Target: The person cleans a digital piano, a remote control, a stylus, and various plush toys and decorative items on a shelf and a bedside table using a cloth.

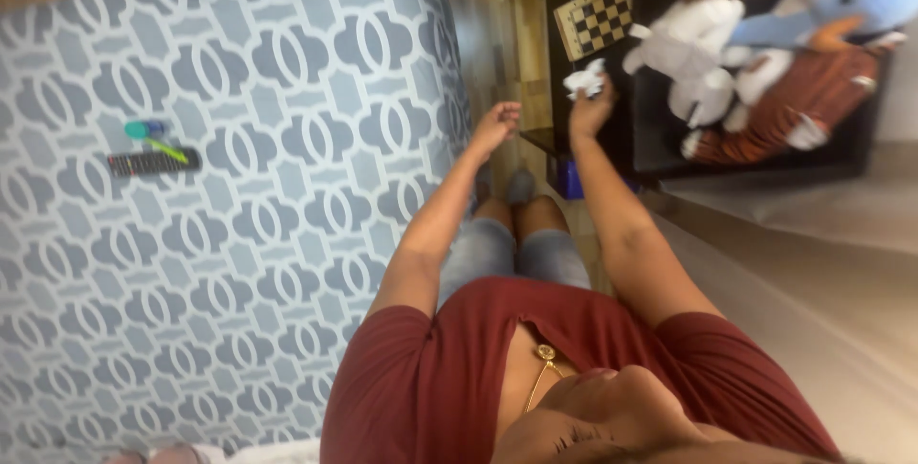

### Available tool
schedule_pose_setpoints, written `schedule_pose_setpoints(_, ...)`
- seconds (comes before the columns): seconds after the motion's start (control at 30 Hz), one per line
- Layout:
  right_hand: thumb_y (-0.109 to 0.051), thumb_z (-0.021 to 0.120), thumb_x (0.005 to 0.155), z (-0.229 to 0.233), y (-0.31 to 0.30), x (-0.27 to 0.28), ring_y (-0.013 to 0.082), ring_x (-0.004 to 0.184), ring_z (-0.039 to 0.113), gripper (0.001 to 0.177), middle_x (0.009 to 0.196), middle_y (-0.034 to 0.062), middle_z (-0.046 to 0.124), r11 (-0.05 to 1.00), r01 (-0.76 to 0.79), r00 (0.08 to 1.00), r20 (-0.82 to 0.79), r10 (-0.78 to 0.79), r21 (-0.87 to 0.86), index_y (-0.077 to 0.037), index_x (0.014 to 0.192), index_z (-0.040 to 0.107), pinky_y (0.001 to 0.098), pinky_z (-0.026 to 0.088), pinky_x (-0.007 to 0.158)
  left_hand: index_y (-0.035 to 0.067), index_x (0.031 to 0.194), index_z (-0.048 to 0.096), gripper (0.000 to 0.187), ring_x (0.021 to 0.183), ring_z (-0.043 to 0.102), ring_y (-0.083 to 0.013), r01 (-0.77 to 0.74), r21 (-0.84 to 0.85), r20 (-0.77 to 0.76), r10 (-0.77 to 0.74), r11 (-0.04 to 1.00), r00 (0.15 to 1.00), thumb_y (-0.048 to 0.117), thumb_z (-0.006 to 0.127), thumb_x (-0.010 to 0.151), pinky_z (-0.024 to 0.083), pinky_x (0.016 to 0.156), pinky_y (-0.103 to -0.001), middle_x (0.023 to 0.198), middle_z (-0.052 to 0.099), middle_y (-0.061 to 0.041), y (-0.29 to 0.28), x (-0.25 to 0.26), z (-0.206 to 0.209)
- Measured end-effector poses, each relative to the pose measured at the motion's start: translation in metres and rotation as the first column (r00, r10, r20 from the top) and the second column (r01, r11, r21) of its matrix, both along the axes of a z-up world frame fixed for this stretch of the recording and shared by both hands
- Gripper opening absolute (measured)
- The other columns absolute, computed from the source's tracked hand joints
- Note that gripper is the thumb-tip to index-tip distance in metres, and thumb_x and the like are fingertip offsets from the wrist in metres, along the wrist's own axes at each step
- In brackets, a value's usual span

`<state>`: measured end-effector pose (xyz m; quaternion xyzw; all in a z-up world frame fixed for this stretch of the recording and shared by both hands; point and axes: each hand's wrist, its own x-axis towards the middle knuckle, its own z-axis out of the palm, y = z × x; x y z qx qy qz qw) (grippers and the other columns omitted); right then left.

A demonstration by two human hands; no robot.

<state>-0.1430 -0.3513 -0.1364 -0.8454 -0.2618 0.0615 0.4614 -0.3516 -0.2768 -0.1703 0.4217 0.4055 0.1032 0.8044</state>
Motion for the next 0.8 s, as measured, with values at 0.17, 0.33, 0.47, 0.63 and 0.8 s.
schedule_pose_setpoints(0.17,0.004,0.073,0.083,-0.072,0.053,0.048,0.0357,0.123,0.063,0.055,0.131,0.0180,0.060,0.967,0.250,0.957,0.170,-0.237,-0.059,-0.006,0.135,0.062,0.0414,0.053,0.105,0.009,0.134,0.061,0.042,0.107,0.063,-0.0145,0.085,0.007,-0.011,-0.085,0.996,0.996,0.006,0.060,0.091,0.054,0.084,-0.030,0.125,0.064,-0.005,0.019,-0.010,-0.078)
schedule_pose_setpoints(0.33,-0.028,0.052,0.108,-0.083,0.025,0.054,0.0379,0.124,0.062,0.043,0.140,0.0228,0.055,0.956,0.233,0.846,-0.447,-0.291,-0.181,0.000,0.140,0.051,0.0440,0.052,0.105,0.007,0.130,0.061,0.045,0.101,0.065,-0.0171,0.042,-0.075,-0.051,-0.046,0.996,0.998,0.003,0.062,0.085,0.054,0.081,-0.031,0.122,0.067,-0.004,0.015,-0.043,-0.106)
schedule_pose_setpoints(0.47,-0.035,0.041,0.109,-0.062,0.001,0.038,0.0373,0.130,0.056,0.050,0.149,0.0226,0.047,0.837,0.246,0.851,-0.303,-0.428,-0.489,-0.004,0.148,0.042,0.0436,0.046,0.109,0.006,0.129,0.064,0.044,0.103,0.067,-0.0165,0.063,-0.104,-0.079,-0.071,0.993,0.994,0.003,0.060,0.085,0.056,0.085,-0.030,0.119,0.069,-0.007,-0.001,-0.042,-0.086)
schedule_pose_setpoints(0.63,-0.034,0.039,0.104,-0.067,0.005,0.039,0.0374,0.145,0.036,0.056,0.164,0.0219,0.022,0.864,0.380,0.842,-0.263,-0.471,-0.331,-0.012,0.156,0.041,0.0453,0.042,0.113,0.006,0.130,0.064,0.040,0.100,0.066,-0.0154,0.156,-0.072,-0.024,-0.158,0.985,0.987,0.005,0.059,0.091,0.054,0.084,-0.028,0.117,0.069,-0.006,0.001,-0.019,-0.077)
schedule_pose_setpoints(0.8,-0.044,0.044,0.107,-0.097,0.053,0.116,0.0341,0.141,0.046,0.064,0.159,0.0207,0.036,0.896,0.443,0.776,-0.482,-0.406,-0.042,-0.007,0.158,0.030,0.0456,0.040,0.116,0.006,0.130,0.064,0.038,0.097,0.065,-0.0146,0.088,-0.046,0.051,-0.086,0.995,0.995,0.004,0.058,0.092,0.053,0.081,-0.028,0.117,0.068,-0.006,0.018,0.013,-0.112)
